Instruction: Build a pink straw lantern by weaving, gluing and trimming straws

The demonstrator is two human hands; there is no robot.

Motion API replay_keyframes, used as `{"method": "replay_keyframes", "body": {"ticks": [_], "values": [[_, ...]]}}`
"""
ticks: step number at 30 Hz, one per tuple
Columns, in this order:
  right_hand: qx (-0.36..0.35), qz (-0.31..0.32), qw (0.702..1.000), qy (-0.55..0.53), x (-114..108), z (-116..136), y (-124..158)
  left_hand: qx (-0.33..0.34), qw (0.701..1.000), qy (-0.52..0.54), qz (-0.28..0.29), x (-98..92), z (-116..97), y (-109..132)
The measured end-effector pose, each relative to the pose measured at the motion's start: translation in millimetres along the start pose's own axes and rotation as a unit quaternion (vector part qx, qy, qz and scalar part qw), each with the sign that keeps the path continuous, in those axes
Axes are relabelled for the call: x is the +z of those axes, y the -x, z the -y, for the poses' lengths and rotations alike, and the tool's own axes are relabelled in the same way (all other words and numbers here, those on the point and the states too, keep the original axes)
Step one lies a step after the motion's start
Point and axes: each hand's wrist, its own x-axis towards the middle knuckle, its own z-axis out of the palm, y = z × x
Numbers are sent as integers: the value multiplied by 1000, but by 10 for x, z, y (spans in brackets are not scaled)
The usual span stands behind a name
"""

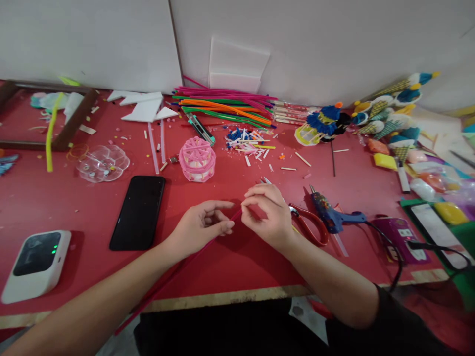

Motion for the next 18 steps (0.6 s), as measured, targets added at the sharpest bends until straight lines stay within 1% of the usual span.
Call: {"method": "replay_keyframes", "body": {"ticks": [2, 6, 8, 10, 13, 15, 18], "values": [[46, -9, 998, -28, -20, -34, 1, 11, 1000, 0, 0, -11, 5, -2], [149, -62, 984, -75, -95, -121, -20, 43, 999, -28, 0, -49, 19, -12], [188, -60, 978, -60, -156, -166, -54, 53, 998, -37, -7, -67, 18, -17], [218, -43, 975, -14, -224, -217, -97, 54, 997, -40, -24, -78, 11, -20], [223, -24, 971, 87, -306, -330, -151, 48, 996, -42, -61, -85, -1, -20], [195, -13, 970, 148, -334, -428, -156, 44, 995, -47, -79, -87, -4, -20], [163, 22, 968, 191, -339, -546, -123, 38, 994, -53, -88, -91, 0, -25]]}}
